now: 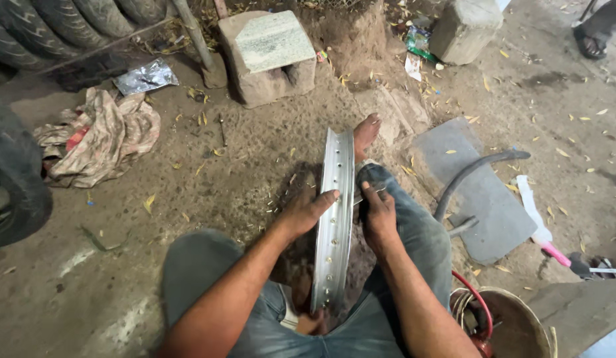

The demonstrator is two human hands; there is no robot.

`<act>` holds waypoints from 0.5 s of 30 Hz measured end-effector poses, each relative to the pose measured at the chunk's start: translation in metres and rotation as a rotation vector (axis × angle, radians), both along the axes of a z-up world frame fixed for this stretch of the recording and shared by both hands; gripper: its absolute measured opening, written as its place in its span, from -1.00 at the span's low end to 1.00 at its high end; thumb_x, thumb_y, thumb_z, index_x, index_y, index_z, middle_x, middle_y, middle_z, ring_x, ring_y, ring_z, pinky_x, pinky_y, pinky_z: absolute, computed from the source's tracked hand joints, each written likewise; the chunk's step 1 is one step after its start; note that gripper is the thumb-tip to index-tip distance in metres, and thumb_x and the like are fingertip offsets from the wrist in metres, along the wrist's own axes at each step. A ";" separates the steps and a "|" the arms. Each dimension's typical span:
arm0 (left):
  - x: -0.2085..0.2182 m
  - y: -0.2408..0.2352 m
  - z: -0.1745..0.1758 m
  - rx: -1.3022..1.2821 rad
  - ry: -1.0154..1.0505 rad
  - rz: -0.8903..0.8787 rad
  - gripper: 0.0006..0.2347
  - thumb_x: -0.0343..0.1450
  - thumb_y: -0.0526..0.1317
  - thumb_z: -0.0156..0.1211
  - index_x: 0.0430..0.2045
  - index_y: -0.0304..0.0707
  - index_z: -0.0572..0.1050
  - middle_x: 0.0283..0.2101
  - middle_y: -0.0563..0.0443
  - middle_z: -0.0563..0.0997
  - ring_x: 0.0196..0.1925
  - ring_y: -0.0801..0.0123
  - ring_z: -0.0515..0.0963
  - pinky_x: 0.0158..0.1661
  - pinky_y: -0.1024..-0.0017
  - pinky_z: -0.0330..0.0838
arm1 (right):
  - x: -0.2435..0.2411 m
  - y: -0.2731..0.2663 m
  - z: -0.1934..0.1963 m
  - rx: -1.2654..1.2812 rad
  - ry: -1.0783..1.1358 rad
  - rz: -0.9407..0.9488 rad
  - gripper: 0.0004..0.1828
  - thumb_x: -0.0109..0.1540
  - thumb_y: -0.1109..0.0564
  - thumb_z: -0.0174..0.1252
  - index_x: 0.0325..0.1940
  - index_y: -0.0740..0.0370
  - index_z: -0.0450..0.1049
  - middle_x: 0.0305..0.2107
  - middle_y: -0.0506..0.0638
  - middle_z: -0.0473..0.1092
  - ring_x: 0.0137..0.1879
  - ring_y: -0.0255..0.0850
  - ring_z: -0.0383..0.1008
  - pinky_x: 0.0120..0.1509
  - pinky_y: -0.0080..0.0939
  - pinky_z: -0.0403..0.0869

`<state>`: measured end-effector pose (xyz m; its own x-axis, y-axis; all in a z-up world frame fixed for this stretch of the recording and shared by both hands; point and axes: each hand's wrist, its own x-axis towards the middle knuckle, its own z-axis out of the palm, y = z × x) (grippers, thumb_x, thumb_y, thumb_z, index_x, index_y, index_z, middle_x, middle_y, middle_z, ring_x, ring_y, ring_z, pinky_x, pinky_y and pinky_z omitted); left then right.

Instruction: The person sits on the ground and uses a spoke wrench to tighten the nipples on a bicycle wheel rim. They rotate the wheel periodically to access different spokes and continue adjusting the tension.

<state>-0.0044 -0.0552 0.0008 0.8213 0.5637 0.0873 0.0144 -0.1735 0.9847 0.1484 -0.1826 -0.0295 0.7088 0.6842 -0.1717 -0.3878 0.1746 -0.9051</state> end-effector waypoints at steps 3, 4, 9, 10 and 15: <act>0.006 0.011 -0.003 -0.001 0.142 0.004 -0.38 0.41 0.15 0.13 0.23 -0.39 0.34 0.28 -0.29 0.43 0.37 0.09 0.35 0.29 0.23 0.19 | -0.006 -0.003 0.002 -0.076 -0.100 -0.036 -0.67 0.36 0.01 0.17 -0.43 0.22 0.40 -0.64 -0.16 0.29 -0.56 -0.37 0.22 -0.47 -0.26 0.20; 0.008 0.013 -0.003 -0.007 0.242 0.000 -0.40 0.41 0.14 0.12 0.22 -0.36 0.39 0.29 -0.27 0.44 0.38 0.10 0.34 0.31 0.24 0.17 | -0.009 -0.004 0.004 -0.093 -0.063 -0.065 -0.71 0.35 0.01 0.17 -0.40 0.19 0.42 -0.62 -0.17 0.29 -0.54 -0.37 0.21 -0.46 -0.27 0.20; 0.023 0.019 -0.006 0.118 0.006 -0.064 -0.47 0.42 0.02 0.18 0.20 -0.41 0.41 0.18 -0.26 0.52 0.25 0.08 0.44 0.22 0.20 0.30 | -0.026 -0.016 0.014 0.063 0.121 -0.086 -0.82 0.31 0.05 0.17 -0.29 0.18 0.48 -0.51 -0.15 0.37 -0.44 -0.34 0.33 -0.35 -0.27 0.32; 0.023 0.019 -0.006 -0.064 -0.075 -0.150 -0.48 0.40 0.00 0.14 0.18 -0.40 0.41 0.13 -0.18 0.56 0.20 0.17 0.51 0.18 0.25 0.40 | -0.029 -0.020 0.015 0.107 0.137 -0.066 -0.85 0.31 0.07 0.18 -0.26 0.17 0.47 -0.49 -0.15 0.37 -0.41 -0.34 0.34 -0.33 -0.27 0.33; 0.007 0.009 -0.008 -0.357 -0.049 -0.179 -0.53 0.39 -0.02 0.18 0.12 -0.32 0.43 0.05 -0.08 0.58 0.09 0.32 0.54 0.11 0.31 0.43 | -0.057 -0.043 0.028 0.250 0.124 0.047 -0.82 0.24 0.11 0.18 -0.13 0.24 0.50 -0.41 -0.10 0.44 -0.31 -0.34 0.42 -0.21 -0.32 0.40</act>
<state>0.0029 -0.0457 -0.0069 0.9091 0.4140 -0.0465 -0.0335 0.1839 0.9824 0.0916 -0.2255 -0.0016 0.6593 0.7479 -0.0772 -0.5059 0.3654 -0.7813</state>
